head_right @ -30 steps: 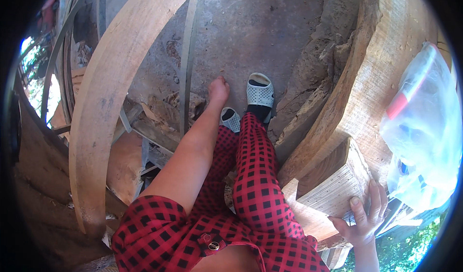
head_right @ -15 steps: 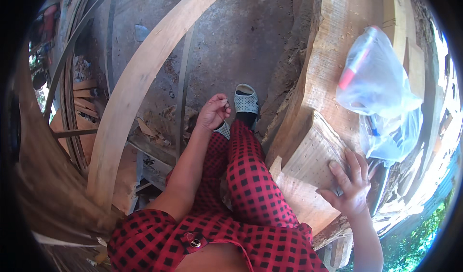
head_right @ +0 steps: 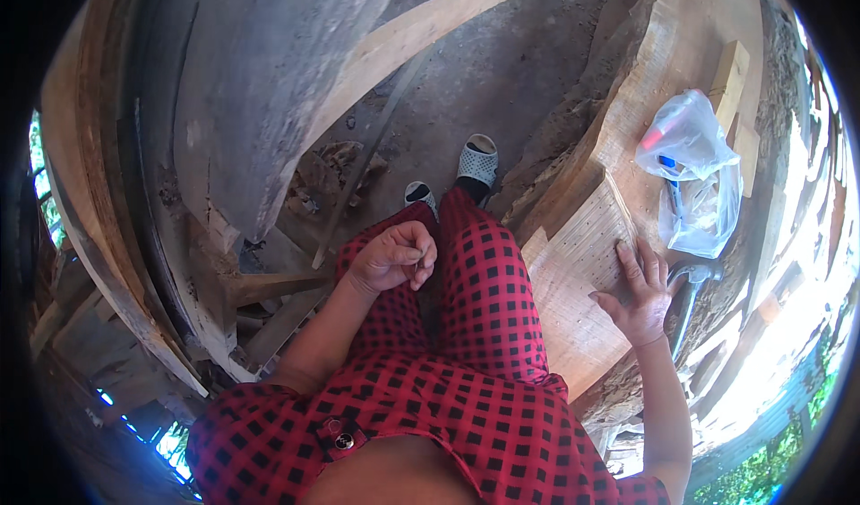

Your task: Sanding wood planks and hammering nails into a small wooden piece.

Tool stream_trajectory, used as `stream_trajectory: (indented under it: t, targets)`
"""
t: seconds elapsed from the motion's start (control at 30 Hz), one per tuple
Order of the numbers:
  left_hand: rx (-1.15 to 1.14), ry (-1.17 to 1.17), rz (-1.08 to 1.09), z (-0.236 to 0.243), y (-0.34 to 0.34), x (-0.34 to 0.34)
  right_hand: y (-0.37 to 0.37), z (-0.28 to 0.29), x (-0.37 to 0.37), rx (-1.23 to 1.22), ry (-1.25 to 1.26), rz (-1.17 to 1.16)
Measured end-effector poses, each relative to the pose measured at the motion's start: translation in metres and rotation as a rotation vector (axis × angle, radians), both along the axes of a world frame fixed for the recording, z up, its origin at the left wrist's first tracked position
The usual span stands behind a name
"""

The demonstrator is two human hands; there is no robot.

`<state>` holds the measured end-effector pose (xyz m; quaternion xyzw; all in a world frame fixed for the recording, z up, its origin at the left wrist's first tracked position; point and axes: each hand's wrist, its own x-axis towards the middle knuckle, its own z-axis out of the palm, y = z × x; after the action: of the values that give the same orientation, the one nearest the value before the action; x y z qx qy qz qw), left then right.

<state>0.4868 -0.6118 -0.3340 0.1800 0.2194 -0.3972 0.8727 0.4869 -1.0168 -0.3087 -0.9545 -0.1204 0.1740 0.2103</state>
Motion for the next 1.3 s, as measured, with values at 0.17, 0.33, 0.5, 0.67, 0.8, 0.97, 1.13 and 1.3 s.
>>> stream_trajectory:
  t: [0.17, 0.33, 0.5, 0.67, 0.8, 0.97, 1.13, 1.3]
  targets:
    - [0.044, -0.11, -0.164, -0.006, -0.014, 0.016, -0.002, 0.0, -0.004, 0.009, -0.038, 0.01]
    - [0.019, -0.093, -0.105, -0.014, -0.015, 0.005, -0.002, 0.009, -0.007, -0.057, -0.029, 0.02]
    - [0.017, -0.124, -0.041, -0.012, -0.024, 0.01, -0.003, 0.014, -0.007, -0.108, 0.023, 0.035]
    - [0.01, -0.251, 0.013, -0.007, -0.019, 0.0, -0.003, 0.029, -0.011, -0.064, -0.013, -0.008]
    - [0.049, -0.276, 0.075, 0.002, -0.008, -0.03, -0.007, 0.033, -0.019, -0.003, -0.024, -0.018]
    - [0.032, -0.284, 0.076, 0.034, -0.021, -0.077, -0.012, 0.033, -0.036, 0.017, -0.035, -0.051]
    - [-0.059, -0.303, 0.064, 0.058, -0.057, -0.111, -0.011, 0.033, -0.044, -0.016, 0.0, -0.072]
    - [-0.005, -0.327, -0.003, 0.061, -0.082, -0.124, 0.003, 0.041, -0.051, -0.156, 0.028, -0.06]
